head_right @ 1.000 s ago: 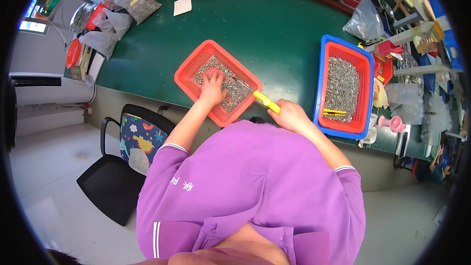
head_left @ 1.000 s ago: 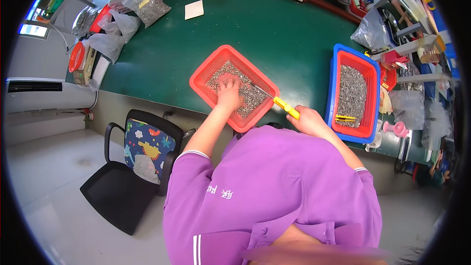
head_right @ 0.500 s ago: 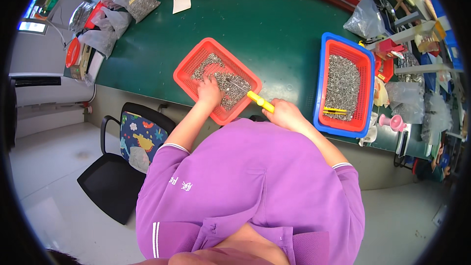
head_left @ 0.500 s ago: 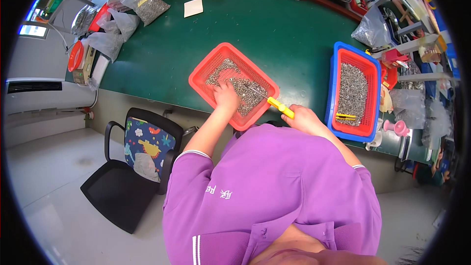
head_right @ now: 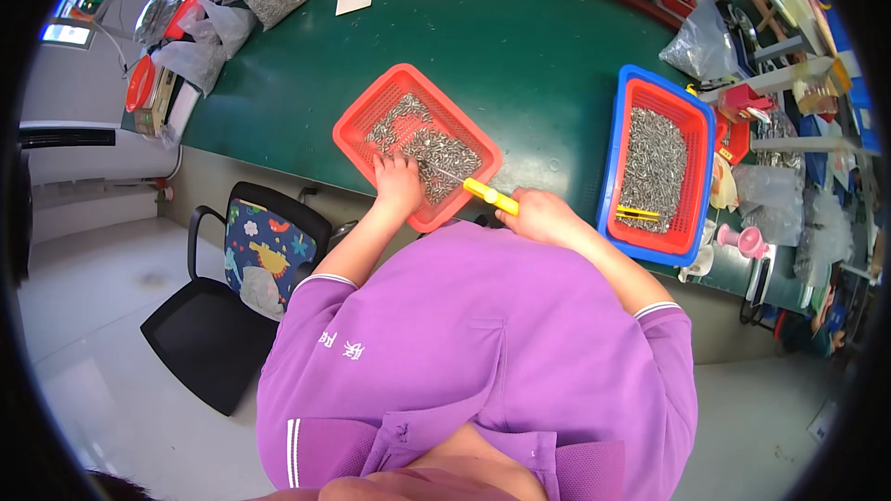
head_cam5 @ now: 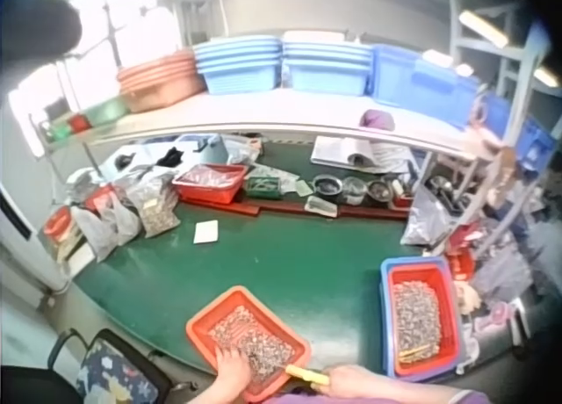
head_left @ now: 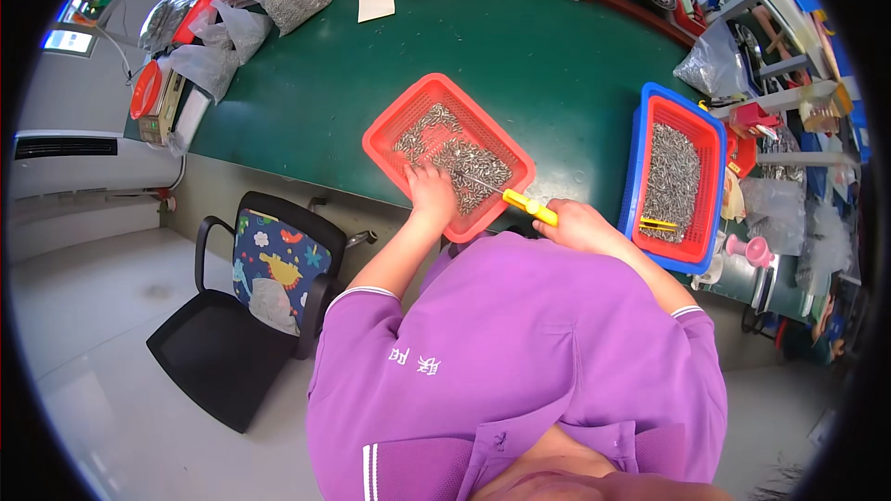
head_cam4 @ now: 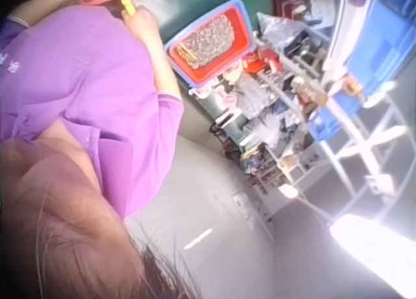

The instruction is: Sorting small hardware components from a pile into containers and bags on a workbench.

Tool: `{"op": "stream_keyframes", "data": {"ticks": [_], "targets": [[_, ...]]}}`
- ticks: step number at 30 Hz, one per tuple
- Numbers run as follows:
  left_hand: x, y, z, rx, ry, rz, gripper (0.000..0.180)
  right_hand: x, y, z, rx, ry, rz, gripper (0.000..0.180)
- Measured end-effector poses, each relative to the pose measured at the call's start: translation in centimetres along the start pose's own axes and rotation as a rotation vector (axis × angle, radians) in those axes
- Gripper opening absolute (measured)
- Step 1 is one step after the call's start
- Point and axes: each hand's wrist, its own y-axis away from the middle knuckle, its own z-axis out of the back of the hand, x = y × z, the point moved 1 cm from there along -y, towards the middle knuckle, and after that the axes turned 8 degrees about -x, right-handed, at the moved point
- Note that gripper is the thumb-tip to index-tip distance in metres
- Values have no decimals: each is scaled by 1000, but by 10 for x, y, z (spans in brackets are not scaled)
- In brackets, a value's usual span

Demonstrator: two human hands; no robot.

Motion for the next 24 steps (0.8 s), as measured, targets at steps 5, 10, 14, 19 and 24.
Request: {"op": "stream_keyframes", "data": {"ticks": [5,10,14,19,24], "targets": [[-6,-11,-7,-89,-45,104,76,4,-10,-4,-59,-41,16,39],[-11,-8,-19,3,-45,88,74,15,-13,-5,-38,-46,37,38],[1,-15,12,62,-49,106,59,16,-13,-1,-30,-73,-1,38],[12,-33,-1,-6,-8,198,70,13,-12,-5,-33,-54,5,38],[-11,-10,8,20,460,-16,79,2,-6,0,-84,-43,-63,38]]}}
